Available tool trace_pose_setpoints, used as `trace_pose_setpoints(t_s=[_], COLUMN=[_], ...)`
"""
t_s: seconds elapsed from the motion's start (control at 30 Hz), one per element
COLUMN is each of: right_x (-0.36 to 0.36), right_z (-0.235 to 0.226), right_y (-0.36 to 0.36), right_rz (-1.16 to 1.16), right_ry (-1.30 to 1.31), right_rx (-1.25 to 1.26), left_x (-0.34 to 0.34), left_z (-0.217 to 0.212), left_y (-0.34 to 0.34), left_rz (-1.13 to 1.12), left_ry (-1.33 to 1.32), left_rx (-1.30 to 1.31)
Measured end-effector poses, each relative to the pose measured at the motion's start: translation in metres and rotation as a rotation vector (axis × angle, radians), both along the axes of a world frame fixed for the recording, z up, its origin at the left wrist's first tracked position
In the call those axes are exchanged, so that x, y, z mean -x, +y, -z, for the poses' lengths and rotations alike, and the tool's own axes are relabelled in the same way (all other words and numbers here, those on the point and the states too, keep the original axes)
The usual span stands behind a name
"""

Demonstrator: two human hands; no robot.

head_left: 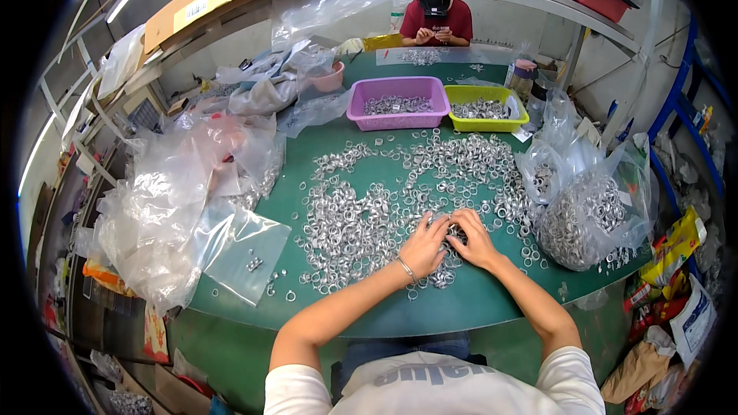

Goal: The person sorts small silver metal rings on a green table, picking them up by hand and placing them into a clear plastic bag. The person repeatedly gathers rings from the table surface and transfers them into the bag, which is held open with both hands.

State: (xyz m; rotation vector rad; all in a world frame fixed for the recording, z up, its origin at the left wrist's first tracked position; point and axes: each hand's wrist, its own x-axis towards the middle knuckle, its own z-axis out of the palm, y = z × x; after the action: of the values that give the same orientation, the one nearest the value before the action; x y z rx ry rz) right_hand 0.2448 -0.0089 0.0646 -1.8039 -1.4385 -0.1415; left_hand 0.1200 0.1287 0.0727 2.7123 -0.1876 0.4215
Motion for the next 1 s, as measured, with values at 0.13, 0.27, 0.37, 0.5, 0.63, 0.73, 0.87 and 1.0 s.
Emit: trace_pose_setpoints(t_s=[0.13, 0.27, 0.37, 0.5, 0.63, 0.73, 0.87, 1.0], right_x=[0.012, 0.020, 0.020, 0.019, 0.018, 0.020, 0.008, -0.002], right_z=[-0.005, -0.002, -0.003, -0.009, -0.027, -0.022, -0.008, -0.004], right_y=[-0.022, -0.043, -0.055, -0.047, -0.010, 0.007, 0.003, -0.016], right_rz=[-0.011, -0.030, 0.037, 0.247, 0.182, 0.092, 0.071, 0.083], right_ry=[-0.073, -0.030, -0.021, 0.031, -0.059, -0.175, -0.232, -0.097], right_rx=[0.090, 0.128, 0.132, 0.079, 0.037, 0.117, 0.108, 0.077], left_x=[0.023, 0.044, 0.050, 0.040, 0.027, 0.030, 0.056, 0.080], left_z=[-0.001, 0.002, 0.005, 0.015, 0.025, 0.025, 0.022, 0.008], left_y=[-0.016, -0.022, -0.011, -0.001, 0.000, -0.002, -0.003, -0.011], left_rz=[0.058, 0.014, -0.102, -0.369, -0.327, -0.199, -0.127, -0.104], left_ry=[0.089, 0.154, 0.113, -0.021, 0.101, 0.032, 0.033, 0.045], left_rx=[-0.074, 0.052, 0.164, 0.049, 0.034, 0.098, 0.035, -0.019])
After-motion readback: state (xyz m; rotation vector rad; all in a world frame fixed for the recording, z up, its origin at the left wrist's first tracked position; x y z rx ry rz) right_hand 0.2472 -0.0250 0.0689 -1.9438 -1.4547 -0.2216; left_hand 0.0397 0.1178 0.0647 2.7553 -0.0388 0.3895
